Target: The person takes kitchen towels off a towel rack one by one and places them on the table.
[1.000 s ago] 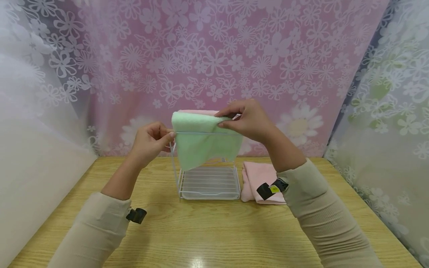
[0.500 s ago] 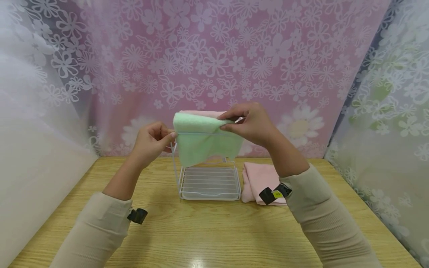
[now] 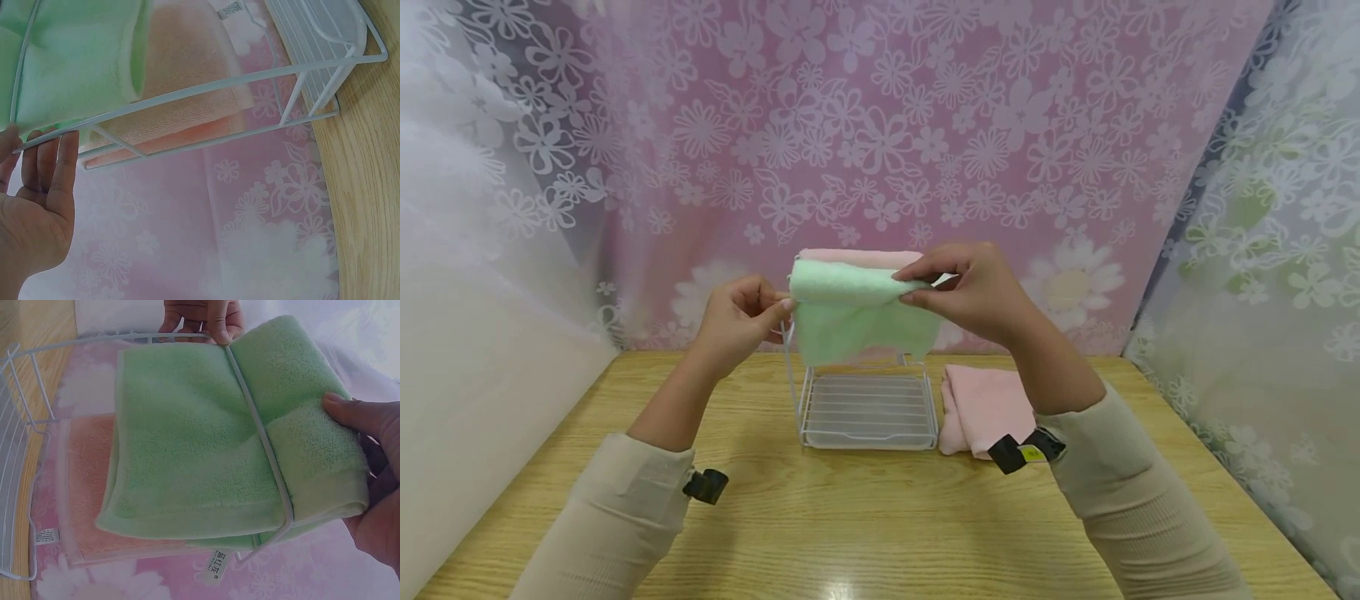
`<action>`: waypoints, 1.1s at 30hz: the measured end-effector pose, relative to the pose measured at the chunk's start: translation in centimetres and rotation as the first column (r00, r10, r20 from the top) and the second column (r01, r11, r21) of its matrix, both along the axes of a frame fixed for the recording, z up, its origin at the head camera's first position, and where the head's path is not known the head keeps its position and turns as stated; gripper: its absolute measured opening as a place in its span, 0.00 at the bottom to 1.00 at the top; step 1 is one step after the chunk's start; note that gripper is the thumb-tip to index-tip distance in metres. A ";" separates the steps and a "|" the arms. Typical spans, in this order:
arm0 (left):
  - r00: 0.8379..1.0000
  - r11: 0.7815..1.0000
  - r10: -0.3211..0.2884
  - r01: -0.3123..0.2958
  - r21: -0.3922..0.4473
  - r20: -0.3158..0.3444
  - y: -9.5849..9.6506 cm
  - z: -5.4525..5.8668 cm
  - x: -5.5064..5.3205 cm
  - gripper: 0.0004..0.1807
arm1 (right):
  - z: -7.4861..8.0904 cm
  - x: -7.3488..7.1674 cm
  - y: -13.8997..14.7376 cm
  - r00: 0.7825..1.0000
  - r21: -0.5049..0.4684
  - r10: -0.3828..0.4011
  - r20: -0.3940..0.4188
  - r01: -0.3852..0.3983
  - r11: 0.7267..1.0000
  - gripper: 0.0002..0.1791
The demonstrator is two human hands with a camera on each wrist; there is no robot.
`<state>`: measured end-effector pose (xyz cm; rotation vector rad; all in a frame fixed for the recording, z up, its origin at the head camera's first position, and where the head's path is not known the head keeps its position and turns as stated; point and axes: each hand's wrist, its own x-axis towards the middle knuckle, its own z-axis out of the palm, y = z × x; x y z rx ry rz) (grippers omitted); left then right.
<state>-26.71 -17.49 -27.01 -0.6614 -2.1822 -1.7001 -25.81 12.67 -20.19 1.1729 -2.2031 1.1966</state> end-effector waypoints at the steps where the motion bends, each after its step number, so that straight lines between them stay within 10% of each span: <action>1: 1.000 1.000 0.000 0.000 0.001 0.002 0.0 0.0 0.0 0.10 | -0.1 0.1 0.1 1.000 -0.005 0.002 -0.002 -0.002 1.000 0.11; 33: 1.000 1.000 0.018 -0.018 -0.013 0.012 0.2 0.2 0.3 0.08 | -1.6 2.5 2.0 0.988 -0.076 0.149 -0.042 -0.152 0.986 0.14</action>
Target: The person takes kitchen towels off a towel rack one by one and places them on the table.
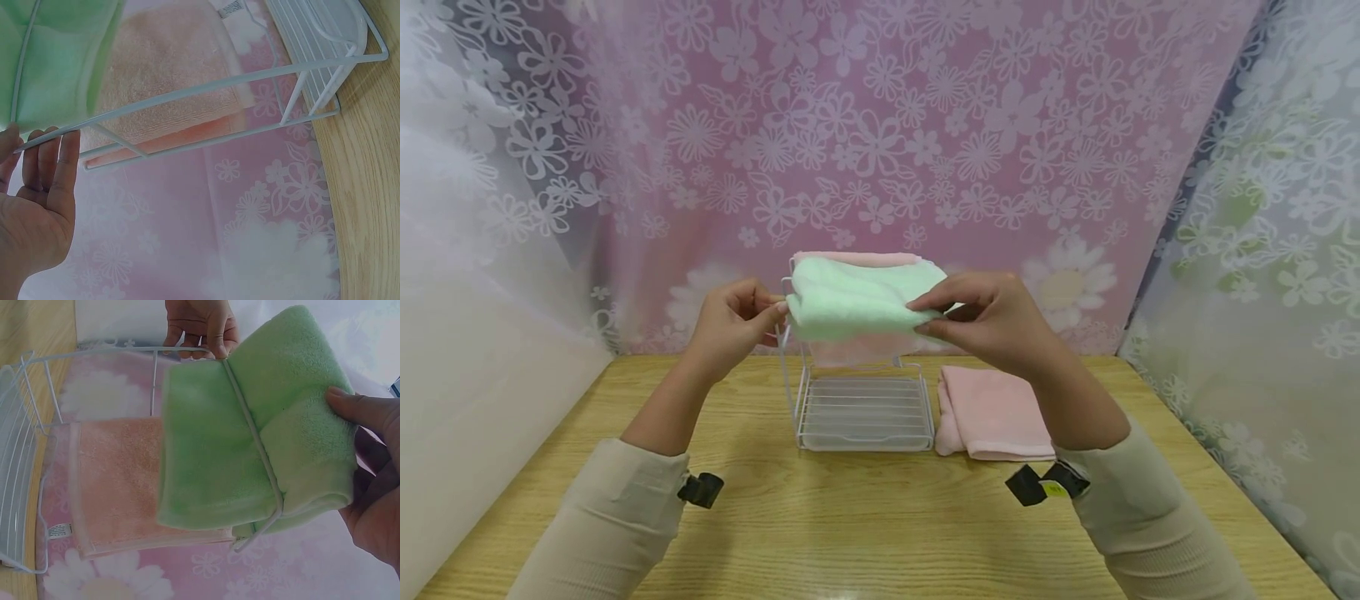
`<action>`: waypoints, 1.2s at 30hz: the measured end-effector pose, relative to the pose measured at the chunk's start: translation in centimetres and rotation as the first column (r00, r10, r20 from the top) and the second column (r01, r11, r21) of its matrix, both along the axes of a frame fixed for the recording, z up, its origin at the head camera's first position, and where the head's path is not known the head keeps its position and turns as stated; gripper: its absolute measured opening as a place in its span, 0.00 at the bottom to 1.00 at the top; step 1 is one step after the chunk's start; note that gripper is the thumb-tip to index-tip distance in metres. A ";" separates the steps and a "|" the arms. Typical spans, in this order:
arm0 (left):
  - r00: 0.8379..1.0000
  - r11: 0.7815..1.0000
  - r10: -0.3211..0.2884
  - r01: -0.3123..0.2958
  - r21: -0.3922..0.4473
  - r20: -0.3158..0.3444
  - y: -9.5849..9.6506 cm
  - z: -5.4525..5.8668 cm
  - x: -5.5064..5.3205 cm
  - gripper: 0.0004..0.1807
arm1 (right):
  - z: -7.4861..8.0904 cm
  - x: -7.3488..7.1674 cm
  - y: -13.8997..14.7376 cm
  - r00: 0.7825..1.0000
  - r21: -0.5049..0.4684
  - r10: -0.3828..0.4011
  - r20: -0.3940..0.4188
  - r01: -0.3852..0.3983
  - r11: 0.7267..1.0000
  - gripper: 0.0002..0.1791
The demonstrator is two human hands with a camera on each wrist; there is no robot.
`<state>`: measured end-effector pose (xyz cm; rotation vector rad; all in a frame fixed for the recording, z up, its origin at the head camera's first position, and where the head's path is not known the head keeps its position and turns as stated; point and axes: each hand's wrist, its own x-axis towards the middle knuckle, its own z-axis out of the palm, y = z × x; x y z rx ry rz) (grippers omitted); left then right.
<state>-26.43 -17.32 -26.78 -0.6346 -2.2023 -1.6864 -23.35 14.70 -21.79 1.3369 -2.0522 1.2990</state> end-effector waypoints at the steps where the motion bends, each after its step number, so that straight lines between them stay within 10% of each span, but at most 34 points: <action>1: 1.000 1.000 -0.003 0.003 0.002 -0.001 0.0 0.0 0.0 0.09 | -0.1 0.0 0.1 1.000 0.000 -0.001 0.004 0.001 1.000 0.14; 36: 1.000 1.000 -0.016 0.016 -0.003 -0.022 0.0 -0.1 0.0 0.08 | -3.0 1.1 3.4 0.997 -0.073 -0.010 0.081 0.016 0.997 0.15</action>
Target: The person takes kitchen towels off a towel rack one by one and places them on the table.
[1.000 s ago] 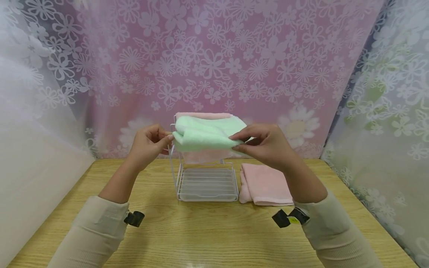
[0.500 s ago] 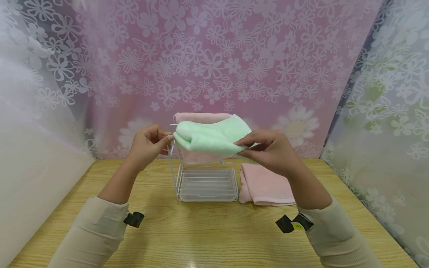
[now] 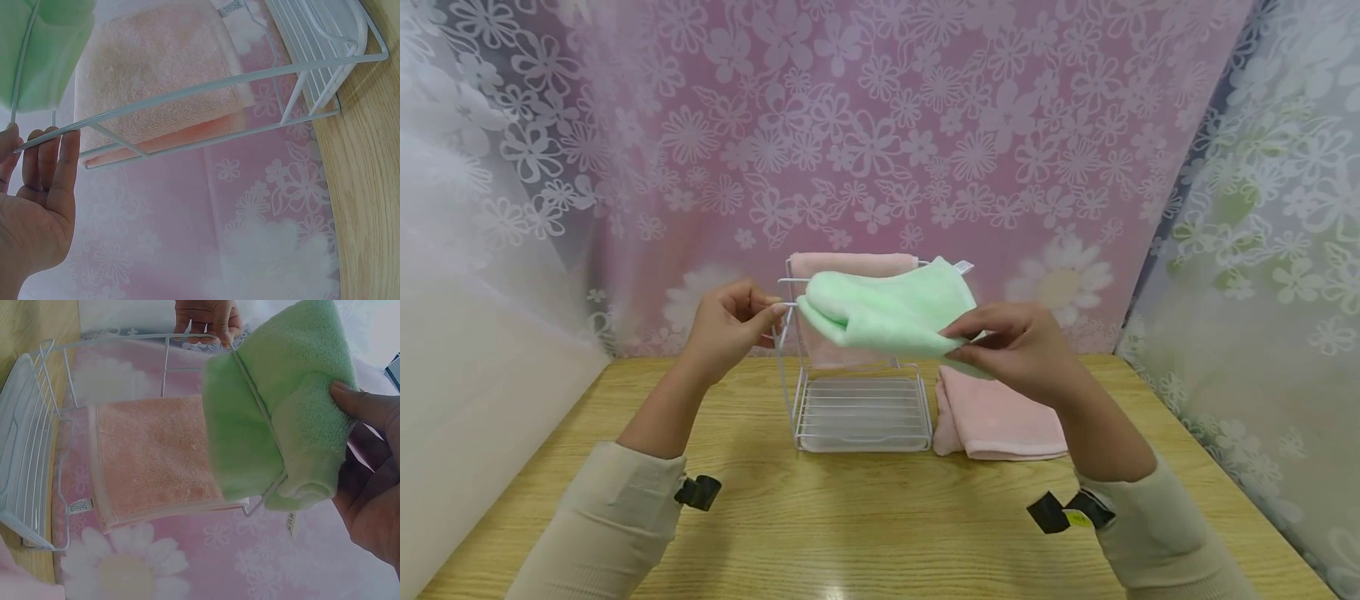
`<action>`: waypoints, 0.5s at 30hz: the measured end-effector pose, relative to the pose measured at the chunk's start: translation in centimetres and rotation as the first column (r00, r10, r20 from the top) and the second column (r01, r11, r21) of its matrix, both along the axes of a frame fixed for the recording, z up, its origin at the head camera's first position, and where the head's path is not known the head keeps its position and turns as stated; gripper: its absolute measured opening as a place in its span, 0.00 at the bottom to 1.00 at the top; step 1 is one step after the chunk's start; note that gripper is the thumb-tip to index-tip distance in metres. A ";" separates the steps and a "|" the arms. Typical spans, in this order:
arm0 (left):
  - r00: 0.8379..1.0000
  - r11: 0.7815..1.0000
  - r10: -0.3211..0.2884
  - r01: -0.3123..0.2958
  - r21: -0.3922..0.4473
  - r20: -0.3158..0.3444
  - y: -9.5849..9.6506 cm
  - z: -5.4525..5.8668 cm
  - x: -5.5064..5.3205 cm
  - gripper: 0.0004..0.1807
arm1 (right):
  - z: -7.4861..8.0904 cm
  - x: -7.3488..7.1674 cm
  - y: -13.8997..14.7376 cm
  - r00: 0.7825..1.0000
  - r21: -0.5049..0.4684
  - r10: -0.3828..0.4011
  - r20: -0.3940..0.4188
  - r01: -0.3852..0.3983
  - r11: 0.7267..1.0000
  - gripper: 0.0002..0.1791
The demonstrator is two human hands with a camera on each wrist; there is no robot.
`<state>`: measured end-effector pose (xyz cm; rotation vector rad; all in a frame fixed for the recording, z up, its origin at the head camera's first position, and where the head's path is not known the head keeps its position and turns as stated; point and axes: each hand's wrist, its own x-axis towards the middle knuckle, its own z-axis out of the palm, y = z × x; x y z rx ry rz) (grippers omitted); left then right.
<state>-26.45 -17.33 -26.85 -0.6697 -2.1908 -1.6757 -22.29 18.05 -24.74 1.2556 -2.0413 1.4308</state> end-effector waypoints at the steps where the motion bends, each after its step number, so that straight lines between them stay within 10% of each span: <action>1: 1.000 1.000 0.000 0.000 0.000 0.002 0.0 0.0 0.0 0.08 | -0.1 0.0 0.1 1.000 -0.003 0.008 -0.004 -0.008 1.000 0.15; 15: 1.000 1.000 0.006 -0.006 -0.004 0.009 0.0 0.0 0.0 0.08 | -1.0 0.3 1.4 0.994 -0.044 0.111 -0.007 -0.111 0.993 0.11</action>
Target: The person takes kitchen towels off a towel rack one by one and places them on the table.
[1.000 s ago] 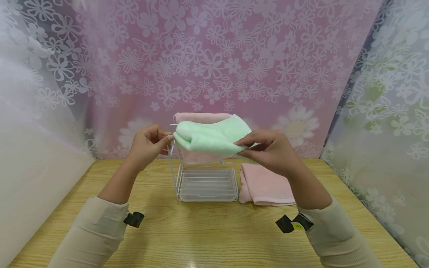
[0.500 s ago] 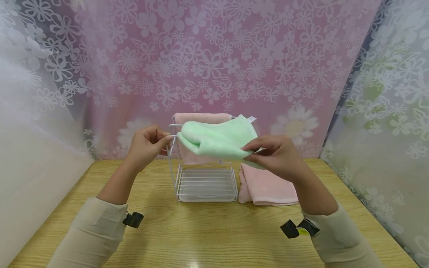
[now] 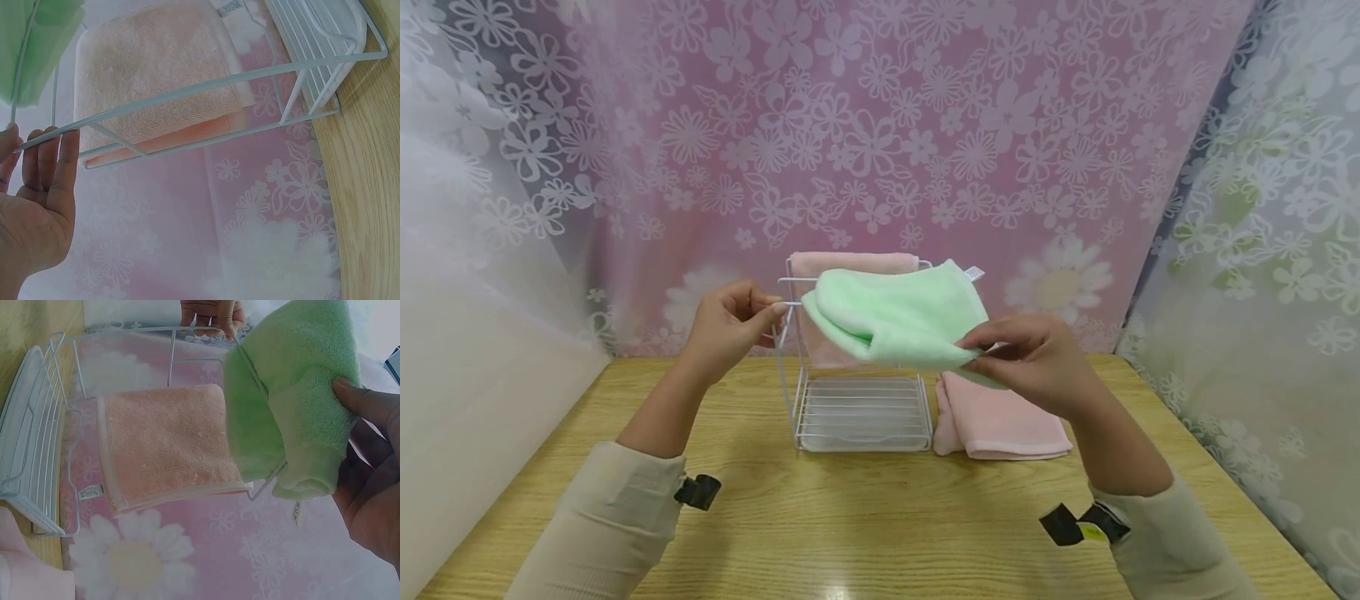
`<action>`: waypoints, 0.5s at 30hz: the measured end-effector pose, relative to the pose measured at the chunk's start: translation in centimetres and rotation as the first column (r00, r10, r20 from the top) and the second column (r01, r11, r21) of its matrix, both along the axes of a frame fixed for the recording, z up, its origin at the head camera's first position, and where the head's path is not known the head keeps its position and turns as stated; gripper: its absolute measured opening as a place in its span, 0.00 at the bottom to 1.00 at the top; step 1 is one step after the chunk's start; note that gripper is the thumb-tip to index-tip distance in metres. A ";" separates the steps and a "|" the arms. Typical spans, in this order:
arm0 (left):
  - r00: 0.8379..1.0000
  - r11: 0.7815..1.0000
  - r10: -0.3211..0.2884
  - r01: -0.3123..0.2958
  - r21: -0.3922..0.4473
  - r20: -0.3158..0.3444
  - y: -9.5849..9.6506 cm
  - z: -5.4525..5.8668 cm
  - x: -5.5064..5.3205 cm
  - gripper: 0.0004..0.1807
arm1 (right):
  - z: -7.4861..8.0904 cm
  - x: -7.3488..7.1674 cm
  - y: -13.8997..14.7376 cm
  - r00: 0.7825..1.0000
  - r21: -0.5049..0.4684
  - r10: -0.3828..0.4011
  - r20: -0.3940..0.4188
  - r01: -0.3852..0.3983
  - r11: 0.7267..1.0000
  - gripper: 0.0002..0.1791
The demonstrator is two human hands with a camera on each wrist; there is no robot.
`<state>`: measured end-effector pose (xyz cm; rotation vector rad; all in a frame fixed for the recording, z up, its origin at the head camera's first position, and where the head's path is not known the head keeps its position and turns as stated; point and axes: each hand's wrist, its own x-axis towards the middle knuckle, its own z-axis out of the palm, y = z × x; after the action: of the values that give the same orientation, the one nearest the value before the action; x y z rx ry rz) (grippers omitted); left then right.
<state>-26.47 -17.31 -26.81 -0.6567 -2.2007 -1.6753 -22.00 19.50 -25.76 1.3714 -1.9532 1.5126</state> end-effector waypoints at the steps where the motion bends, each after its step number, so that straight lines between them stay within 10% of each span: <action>1: 1.000 1.000 0.000 0.000 0.000 0.001 0.0 0.0 0.0 0.08 | -0.1 0.1 0.1 1.000 -0.003 0.004 0.004 -0.003 1.000 0.11; 15: 1.000 1.000 0.010 -0.010 -0.003 0.011 -0.1 0.0 -0.1 0.10 | -1.0 0.4 1.6 0.997 -0.042 0.080 0.005 -0.080 0.996 0.19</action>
<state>-26.52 -17.43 -26.85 -0.6378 -2.2107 -1.6760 -21.60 21.13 -26.79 1.4447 -1.8800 1.5869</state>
